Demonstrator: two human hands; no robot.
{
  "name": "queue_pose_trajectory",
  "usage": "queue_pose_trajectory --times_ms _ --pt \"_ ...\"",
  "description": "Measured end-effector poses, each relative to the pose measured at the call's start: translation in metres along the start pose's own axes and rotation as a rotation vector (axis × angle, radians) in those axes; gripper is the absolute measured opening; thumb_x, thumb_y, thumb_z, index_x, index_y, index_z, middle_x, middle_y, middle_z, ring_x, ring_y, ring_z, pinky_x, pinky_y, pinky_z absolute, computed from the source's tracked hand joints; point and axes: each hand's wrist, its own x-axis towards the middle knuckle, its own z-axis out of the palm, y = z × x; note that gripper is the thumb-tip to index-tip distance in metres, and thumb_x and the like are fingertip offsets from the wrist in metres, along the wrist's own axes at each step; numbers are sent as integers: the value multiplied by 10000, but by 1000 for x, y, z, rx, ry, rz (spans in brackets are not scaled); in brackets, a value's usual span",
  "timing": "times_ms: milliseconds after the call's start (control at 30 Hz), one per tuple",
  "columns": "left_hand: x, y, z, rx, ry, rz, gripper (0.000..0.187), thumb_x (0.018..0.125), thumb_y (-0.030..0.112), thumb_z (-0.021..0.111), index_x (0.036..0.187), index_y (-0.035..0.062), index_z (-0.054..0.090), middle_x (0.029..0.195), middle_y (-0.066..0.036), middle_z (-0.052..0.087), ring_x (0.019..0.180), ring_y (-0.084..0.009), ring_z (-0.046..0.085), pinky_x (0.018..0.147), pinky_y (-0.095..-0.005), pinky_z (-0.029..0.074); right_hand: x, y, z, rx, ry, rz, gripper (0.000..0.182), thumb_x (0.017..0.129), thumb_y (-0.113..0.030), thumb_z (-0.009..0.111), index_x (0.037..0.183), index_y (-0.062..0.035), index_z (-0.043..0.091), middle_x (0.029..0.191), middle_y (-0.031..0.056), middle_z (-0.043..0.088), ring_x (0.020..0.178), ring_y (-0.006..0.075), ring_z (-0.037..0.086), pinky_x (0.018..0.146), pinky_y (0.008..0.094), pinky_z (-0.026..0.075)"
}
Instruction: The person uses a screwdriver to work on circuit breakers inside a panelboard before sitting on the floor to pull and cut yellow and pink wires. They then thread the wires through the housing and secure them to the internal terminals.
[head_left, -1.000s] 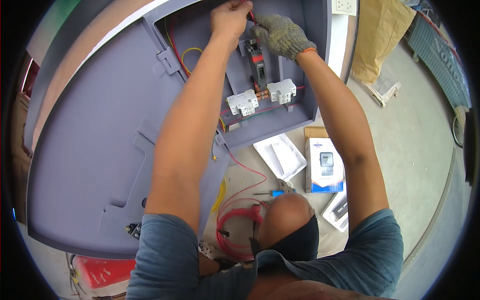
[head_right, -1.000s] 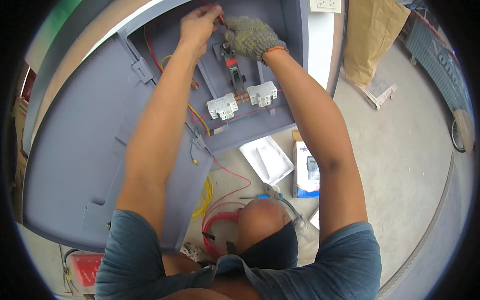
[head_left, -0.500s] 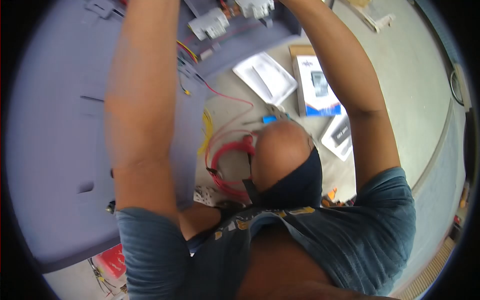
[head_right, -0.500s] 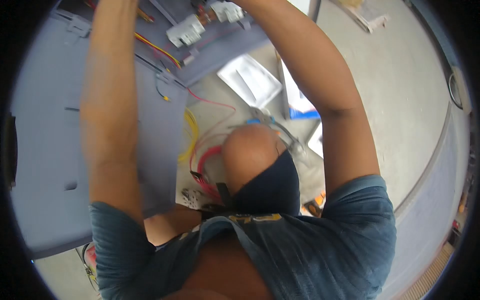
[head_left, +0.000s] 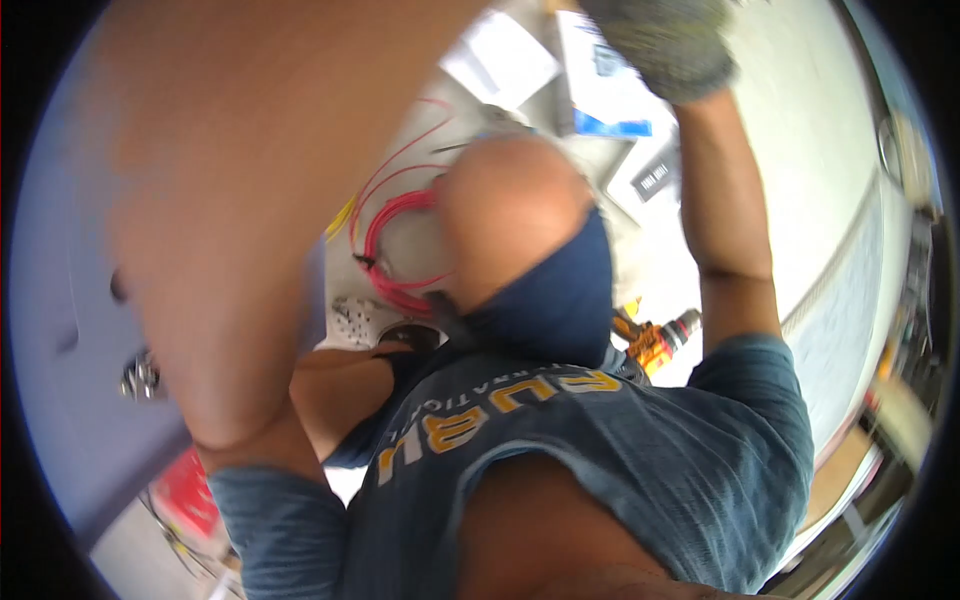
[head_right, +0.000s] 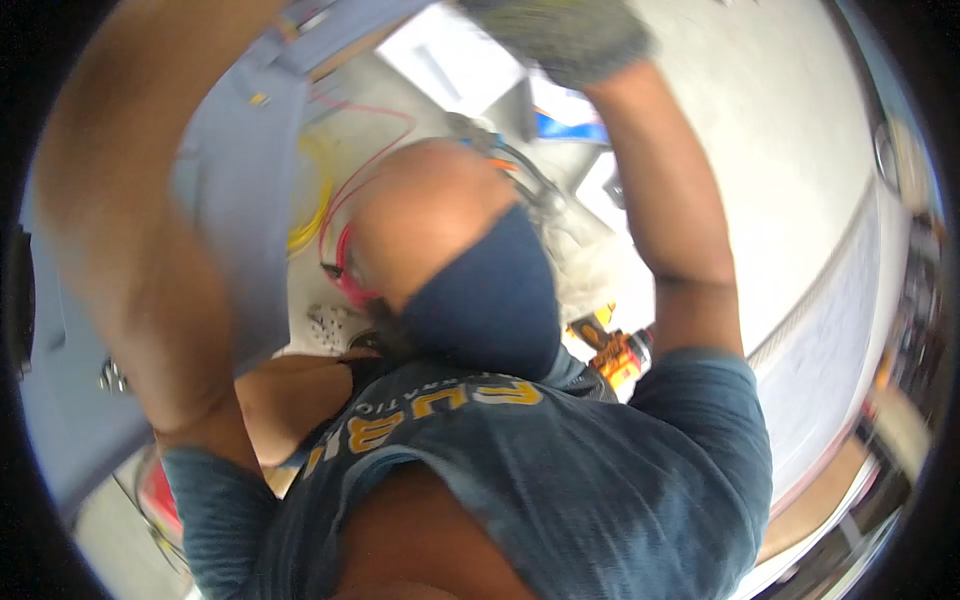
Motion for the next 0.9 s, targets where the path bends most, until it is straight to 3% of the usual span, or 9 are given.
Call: queue_pose_trajectory --times_ms 233,300,367,433,467,500,600,667,900 --pt "-7 4 0 440 -185 196 232 897 215 654 1066 59 677 868 -124 686 753 -183 643 683 -299 494 13 -30 -31 279 113 140 287 795 -210 622 1041 -64 600 874 120 653 805 294 637 733 423 495" --pt "-15 5 -1 456 -166 169 237 899 222 657 1076 68 690 876 -124 691 752 -172 644 678 -290 491 -23 -40 -21 440 58 353 343 832 -255 610 1139 -102 606 1010 131 671 919 317 641 804 441 504" --pt "-30 16 -8 408 -119 59 225 900 220 650 1074 83 689 856 -139 681 731 -200 647 670 -301 490 -90 -53 1 314 -204 648 340 867 -261 578 1184 -143 610 1074 107 668 958 324 635 816 449 506" --pt "-37 26 -14 262 -136 -90 222 901 227 644 1062 82 694 829 -150 682 696 -261 650 657 -325 488 -158 -66 13 209 -1000 954 410 861 -321 626 1209 -109 586 1107 149 644 978 343 650 798 453 525" --pt "-39 29 -16 275 -128 -91 222 901 227 644 1062 82 694 829 -150 682 696 -261 650 657 -325 488 -180 -71 7 231 -1342 866 424 837 -317 648 1211 -124 593 1120 171 646 990 340 651 811 457 522" --pt "-38 29 -15 225 -90 -57 197 892 219 627 1011 78 697 784 -146 667 688 -294 638 665 -360 479 -243 -80 39 175 -1520 1034 456 817 -285 664 1246 -161 571 1152 181 631 1007 338 646 827 442 517" --pt "-32 26 -16 302 -46 59 165 887 210 616 913 59 680 743 -136 655 679 -319 630 653 -400 464 -302 -115 23 56 -1021 1064 529 833 -209 606 1336 -221 443 1036 170 653 967 352 641 822 449 509" --pt "-29 25 -15 423 -86 174 161 891 199 613 831 52 642 740 -122 654 684 -310 631 646 -420 435 -326 -114 27 42 -937 946 530 839 -201 582 1342 -230 415 1016 174 644 945 361 634 825 461 503" --pt "-24 29 -30 308 163 243 112 873 164 597 788 96 621 694 -61 644 684 -231 611 659 -390 373 -287 -95 18 207 -1025 1143 540 835 -338 635 1285 -97 458 1083 216 635 1034 383 612 900 460 472"
